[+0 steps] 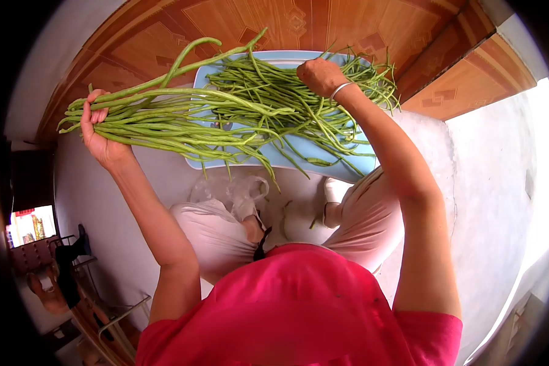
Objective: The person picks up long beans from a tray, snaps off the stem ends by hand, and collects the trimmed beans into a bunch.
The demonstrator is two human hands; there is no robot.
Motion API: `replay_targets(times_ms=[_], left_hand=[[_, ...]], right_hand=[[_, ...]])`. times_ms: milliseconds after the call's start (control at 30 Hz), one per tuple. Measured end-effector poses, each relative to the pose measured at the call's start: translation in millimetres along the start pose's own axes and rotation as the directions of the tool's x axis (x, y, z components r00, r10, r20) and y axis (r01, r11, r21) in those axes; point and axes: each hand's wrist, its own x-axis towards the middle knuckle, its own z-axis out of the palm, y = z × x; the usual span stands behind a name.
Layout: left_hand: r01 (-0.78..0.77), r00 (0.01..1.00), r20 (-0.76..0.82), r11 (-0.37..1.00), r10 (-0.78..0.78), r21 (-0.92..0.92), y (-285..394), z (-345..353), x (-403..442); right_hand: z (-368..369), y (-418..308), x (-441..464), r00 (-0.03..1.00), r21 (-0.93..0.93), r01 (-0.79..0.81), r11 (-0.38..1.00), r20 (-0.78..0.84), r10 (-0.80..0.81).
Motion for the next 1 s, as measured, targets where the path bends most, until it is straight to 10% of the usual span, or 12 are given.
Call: replay_targets(times_ms=[1000], left_hand=[[0.265, 0.947, -0.232, 0.946, -0.221, 0.184, -58, -39, -9]], right_hand=[[78, -39, 79, 0.995, 0.115, -0.094, 0.989, -0.03, 0.098]])
